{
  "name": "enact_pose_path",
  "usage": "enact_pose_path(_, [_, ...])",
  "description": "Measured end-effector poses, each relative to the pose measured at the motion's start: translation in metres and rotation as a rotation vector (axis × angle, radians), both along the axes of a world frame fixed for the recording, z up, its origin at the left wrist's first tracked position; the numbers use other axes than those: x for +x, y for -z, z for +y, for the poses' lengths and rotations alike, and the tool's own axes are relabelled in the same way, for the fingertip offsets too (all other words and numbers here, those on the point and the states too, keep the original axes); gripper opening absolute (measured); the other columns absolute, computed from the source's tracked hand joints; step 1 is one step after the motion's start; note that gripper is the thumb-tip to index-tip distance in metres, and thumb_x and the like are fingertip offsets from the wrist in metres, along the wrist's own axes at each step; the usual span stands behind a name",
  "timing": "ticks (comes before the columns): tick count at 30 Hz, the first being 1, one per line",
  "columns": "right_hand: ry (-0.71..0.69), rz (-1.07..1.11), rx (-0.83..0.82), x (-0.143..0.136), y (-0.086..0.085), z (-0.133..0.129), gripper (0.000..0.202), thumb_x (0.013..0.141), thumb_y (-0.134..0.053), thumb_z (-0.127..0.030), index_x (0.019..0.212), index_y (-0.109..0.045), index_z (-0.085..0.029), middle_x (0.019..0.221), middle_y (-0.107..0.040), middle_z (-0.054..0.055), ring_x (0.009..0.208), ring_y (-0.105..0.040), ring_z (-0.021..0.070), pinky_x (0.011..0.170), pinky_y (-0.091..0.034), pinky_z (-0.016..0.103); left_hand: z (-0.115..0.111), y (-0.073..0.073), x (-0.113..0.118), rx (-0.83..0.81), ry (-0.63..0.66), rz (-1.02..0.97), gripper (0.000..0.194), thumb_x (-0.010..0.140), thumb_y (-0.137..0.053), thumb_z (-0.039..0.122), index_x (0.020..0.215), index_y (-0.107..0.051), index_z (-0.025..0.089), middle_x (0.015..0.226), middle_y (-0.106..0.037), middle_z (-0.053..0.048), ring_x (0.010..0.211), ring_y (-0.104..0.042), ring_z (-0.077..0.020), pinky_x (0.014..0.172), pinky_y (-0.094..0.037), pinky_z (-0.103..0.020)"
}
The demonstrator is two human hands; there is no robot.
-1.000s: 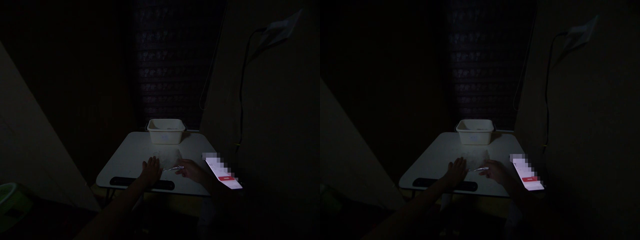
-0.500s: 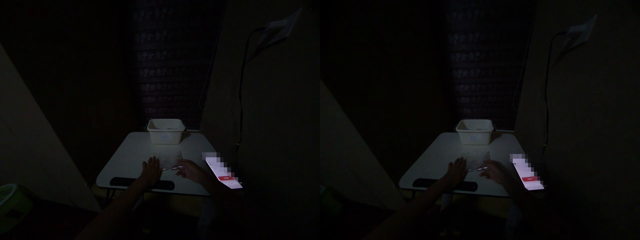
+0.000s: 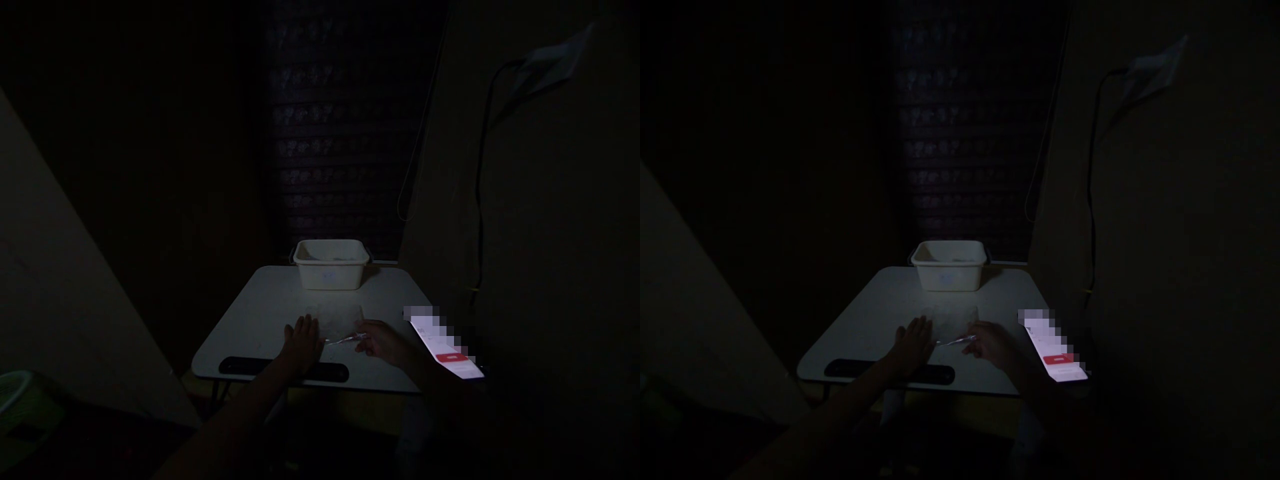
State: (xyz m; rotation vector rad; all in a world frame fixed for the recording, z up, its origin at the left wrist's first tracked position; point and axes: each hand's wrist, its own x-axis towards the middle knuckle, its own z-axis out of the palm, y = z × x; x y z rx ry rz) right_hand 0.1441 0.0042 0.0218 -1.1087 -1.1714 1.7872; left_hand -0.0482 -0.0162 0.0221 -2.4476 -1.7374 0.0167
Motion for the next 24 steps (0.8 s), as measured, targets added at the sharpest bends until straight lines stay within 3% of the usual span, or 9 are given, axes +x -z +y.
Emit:
enact_pose_path(7, [0.012, 0.0, -0.016, 0.009, -0.002, -0.002, 0.012, 0.061, -0.045, -0.024, 0.069, -0.042, -0.016, 0.06, -0.054, -0.001, 0.044, -0.05, 0.0085, 0.037, -0.027, 0.018, 0.002, 0.004, 0.0, 0.015, -0.01, 0.002, 0.049, 0.075, -0.012, 0.037, 0.115, -0.02, 0.011, 0.122, -0.019, -0.013, 0.109, -0.014, -0.0261, 0.08, -0.018, -0.047])
enact_pose_path(14, [0.073, -0.029, -0.044, 0.026, 0.002, -0.001, 0.019, 0.062, -0.043, -0.024, 0.08, -0.042, -0.017, 0.067, -0.057, 0.003, 0.048, -0.052, 0.0104, 0.039, -0.029, 0.019, 0.005, 0.01, -0.002, 0.037, -0.011, -0.012, 0.05, 0.075, -0.011, 0.038, 0.115, -0.02, 0.011, 0.122, -0.02, -0.013, 0.109, -0.015, -0.0256, 0.08, -0.019, -0.046])
enact_pose_path(24, [0.099, -0.034, -0.05, 0.035, 0.003, -0.001, 0.02, 0.065, -0.041, -0.023, 0.083, -0.041, -0.017, 0.063, -0.058, 0.003, 0.047, -0.052, 0.0102, 0.039, -0.029, 0.019, 0.004, 0.007, -0.001, 0.037, -0.005, -0.011, 0.049, 0.075, -0.01, 0.038, 0.115, -0.021, 0.011, 0.122, -0.02, -0.013, 0.109, -0.016, -0.0252, 0.08, -0.02, -0.046])
